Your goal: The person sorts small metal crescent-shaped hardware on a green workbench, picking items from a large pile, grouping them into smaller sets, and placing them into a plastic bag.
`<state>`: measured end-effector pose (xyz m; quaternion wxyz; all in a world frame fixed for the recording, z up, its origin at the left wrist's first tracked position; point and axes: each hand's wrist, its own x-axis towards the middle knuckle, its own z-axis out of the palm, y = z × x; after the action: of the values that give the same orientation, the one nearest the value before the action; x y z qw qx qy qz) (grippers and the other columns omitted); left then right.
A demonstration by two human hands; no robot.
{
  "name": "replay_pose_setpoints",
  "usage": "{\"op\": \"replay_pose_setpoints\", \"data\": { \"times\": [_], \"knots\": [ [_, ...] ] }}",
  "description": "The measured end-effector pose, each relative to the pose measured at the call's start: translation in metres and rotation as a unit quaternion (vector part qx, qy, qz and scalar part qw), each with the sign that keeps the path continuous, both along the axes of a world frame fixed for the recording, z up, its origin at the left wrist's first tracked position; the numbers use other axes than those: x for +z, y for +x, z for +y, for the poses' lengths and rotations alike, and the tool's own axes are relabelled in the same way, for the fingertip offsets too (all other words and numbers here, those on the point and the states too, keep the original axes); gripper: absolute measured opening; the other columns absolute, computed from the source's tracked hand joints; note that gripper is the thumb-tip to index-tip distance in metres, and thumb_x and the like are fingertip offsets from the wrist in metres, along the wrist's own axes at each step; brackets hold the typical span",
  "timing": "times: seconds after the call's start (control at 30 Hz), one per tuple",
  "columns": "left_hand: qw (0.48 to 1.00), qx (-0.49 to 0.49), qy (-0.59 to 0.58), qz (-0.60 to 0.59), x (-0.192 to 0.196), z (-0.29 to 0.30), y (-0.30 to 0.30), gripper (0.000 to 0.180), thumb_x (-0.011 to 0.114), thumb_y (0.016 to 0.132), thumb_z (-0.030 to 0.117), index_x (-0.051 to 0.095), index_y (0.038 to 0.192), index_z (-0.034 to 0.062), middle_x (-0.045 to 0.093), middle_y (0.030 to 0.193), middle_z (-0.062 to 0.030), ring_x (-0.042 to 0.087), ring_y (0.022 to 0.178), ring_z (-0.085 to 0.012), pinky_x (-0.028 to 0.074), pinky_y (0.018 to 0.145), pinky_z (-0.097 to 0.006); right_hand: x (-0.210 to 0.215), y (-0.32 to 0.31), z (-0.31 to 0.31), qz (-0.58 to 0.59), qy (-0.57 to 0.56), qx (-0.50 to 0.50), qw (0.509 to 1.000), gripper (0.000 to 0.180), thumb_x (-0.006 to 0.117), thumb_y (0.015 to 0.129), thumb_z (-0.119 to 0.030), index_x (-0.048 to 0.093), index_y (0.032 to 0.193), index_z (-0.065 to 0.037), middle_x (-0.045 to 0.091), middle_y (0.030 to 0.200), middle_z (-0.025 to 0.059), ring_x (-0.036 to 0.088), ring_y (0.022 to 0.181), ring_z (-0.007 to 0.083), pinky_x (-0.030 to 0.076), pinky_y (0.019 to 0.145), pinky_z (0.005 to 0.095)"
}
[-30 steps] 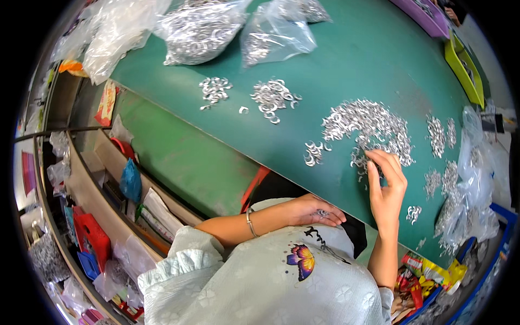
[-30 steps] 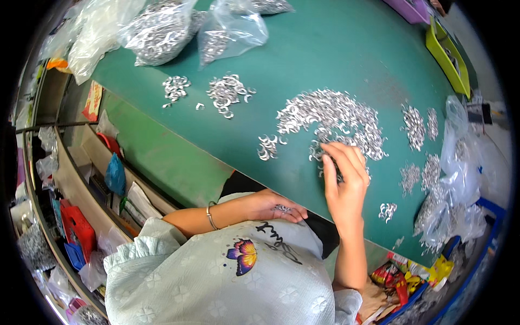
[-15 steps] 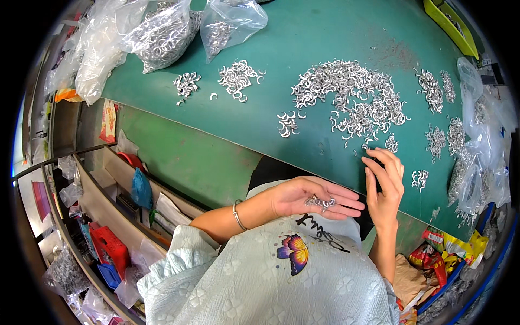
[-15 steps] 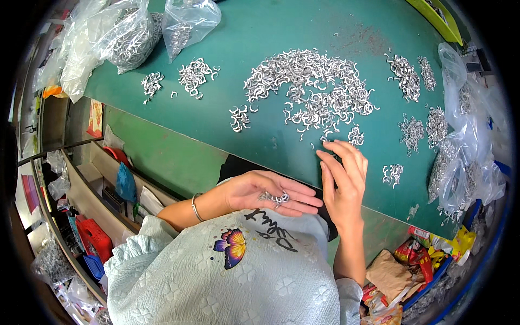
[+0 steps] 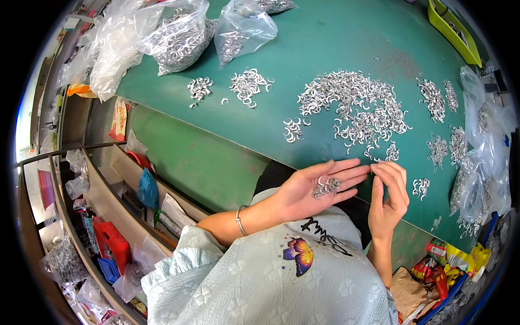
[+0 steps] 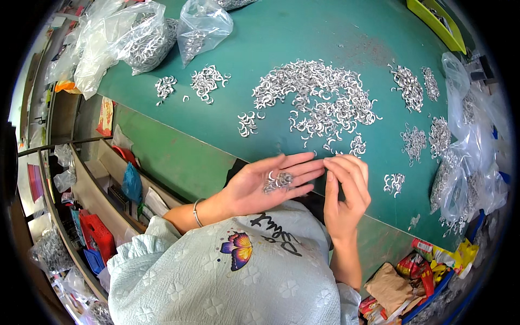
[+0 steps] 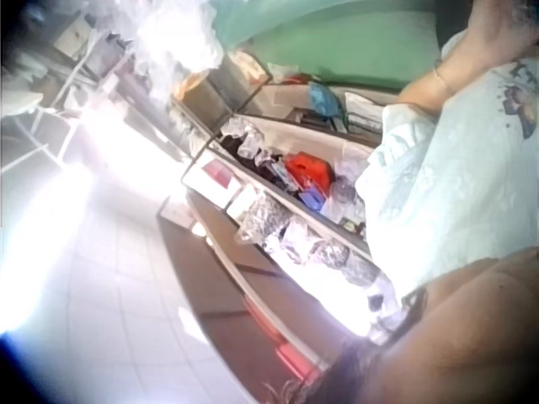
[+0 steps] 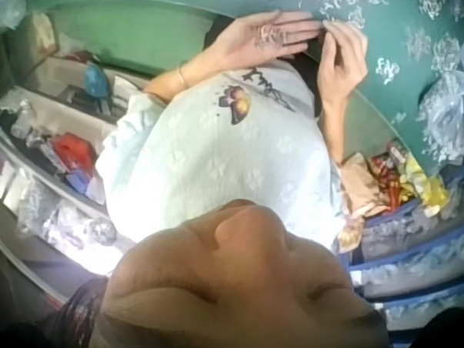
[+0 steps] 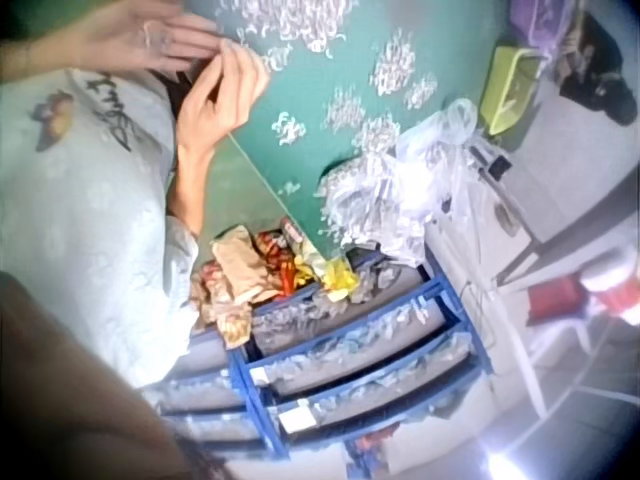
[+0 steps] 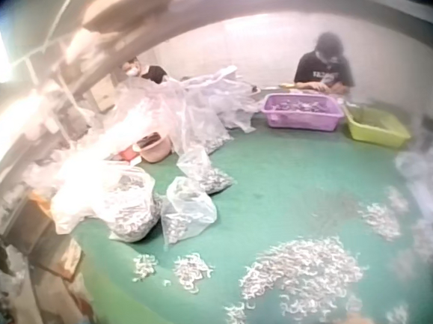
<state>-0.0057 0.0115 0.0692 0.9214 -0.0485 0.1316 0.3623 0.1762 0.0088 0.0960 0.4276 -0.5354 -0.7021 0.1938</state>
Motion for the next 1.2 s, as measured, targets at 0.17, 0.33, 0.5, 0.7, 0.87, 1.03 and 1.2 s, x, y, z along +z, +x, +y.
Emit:
{"op": "replay_pose_setpoints", "data": {
  "times": [0.17, 0.33, 0.5, 0.7, 0.87, 1.03, 1.2],
  "knots": [
    [0.999, -0.030, -0.027, 0.024, 0.000, -0.012, -0.012, 0.051, 0.049, 0.098, 0.009, 0.031, 0.145, -0.0005, 0.038, 0.146, -0.0223, 0.040, 0.135, -0.0322, 0.037, 0.111, -0.041, -0.004, -0.011, 0.005, -0.008, 0.002, 0.026, 1.000, 0.016, 0.062, 0.079, 0.010, 0.068, 0.092, 0.003, 0.066, 0.095, 0.0117, 0.059, 0.094, 0.0288, 0.047, 0.083, 0.0367],
    [0.994, 0.014, -0.051, 0.094, -0.001, -0.022, -0.027, 0.039, 0.055, 0.097, 0.013, 0.047, 0.133, -0.0007, 0.058, 0.121, -0.0159, 0.057, 0.112, -0.0225, 0.048, 0.095, -0.029, -0.007, -0.025, 0.013, -0.015, -0.016, 0.075, 0.997, 0.016, 0.062, 0.080, 0.008, 0.067, 0.094, 0.003, 0.065, 0.096, 0.0127, 0.059, 0.094, 0.0293, 0.046, 0.083, 0.0366],
    [0.997, 0.030, 0.037, 0.056, -0.020, -0.030, -0.052, 0.031, 0.051, 0.100, 0.027, 0.063, 0.111, 0.0000, 0.063, 0.077, -0.0016, 0.059, 0.072, -0.0100, 0.047, 0.060, -0.015, -0.014, -0.041, 0.029, -0.017, -0.058, 0.088, 0.994, 0.026, 0.062, 0.083, 0.004, 0.064, 0.109, 0.001, 0.065, 0.105, 0.0151, 0.057, 0.102, 0.0325, 0.044, 0.091, 0.0392],
    [0.962, -0.024, -0.140, 0.232, -0.030, -0.037, -0.059, 0.041, 0.043, 0.100, 0.025, 0.056, 0.120, -0.0081, 0.064, 0.106, -0.0183, 0.062, 0.097, -0.0241, 0.050, 0.088, -0.034, -0.022, -0.075, 0.045, -0.072, -0.050, 0.178, 0.980, 0.038, 0.059, 0.086, -0.001, 0.056, 0.124, 0.001, 0.057, 0.129, 0.0133, 0.051, 0.121, 0.0344, 0.039, 0.100, 0.0427],
    [0.985, -0.063, -0.128, 0.101, -0.043, -0.022, -0.072, 0.048, 0.034, 0.099, 0.024, 0.047, 0.127, -0.0131, 0.051, 0.131, -0.0276, 0.048, 0.125, -0.0411, 0.036, 0.110, -0.048, -0.026, -0.088, 0.048, -0.096, -0.050, 0.210, 0.972, 0.038, 0.059, 0.085, 0.000, 0.057, 0.123, 0.001, 0.056, 0.130, 0.0142, 0.050, 0.124, 0.0341, 0.039, 0.100, 0.0444],
    [0.990, -0.026, -0.075, -0.113, -0.073, -0.018, -0.083, 0.056, 0.031, 0.098, 0.028, 0.042, 0.129, -0.0174, 0.048, 0.133, -0.0316, 0.043, 0.127, -0.0487, 0.030, 0.111, -0.056, -0.019, -0.086, 0.045, -0.110, -0.081, 0.254, 0.958, 0.040, 0.062, 0.082, 0.001, 0.057, 0.121, 0.002, 0.057, 0.129, 0.0148, 0.050, 0.123, 0.0346, 0.041, 0.099, 0.0447],
    [0.991, -0.043, -0.063, -0.108, -0.084, -0.014, -0.080, 0.060, 0.035, 0.094, 0.030, 0.043, 0.126, -0.0191, 0.047, 0.133, -0.0326, 0.041, 0.127, -0.0500, 0.024, 0.112, -0.060, -0.020, -0.093, 0.052, -0.098, -0.052, 0.262, 0.959, 0.043, 0.064, 0.081, -0.002, 0.056, 0.123, 0.002, 0.054, 0.132, 0.0146, 0.048, 0.126, 0.0343, 0.040, 0.101, 0.0452]
  ]
}}
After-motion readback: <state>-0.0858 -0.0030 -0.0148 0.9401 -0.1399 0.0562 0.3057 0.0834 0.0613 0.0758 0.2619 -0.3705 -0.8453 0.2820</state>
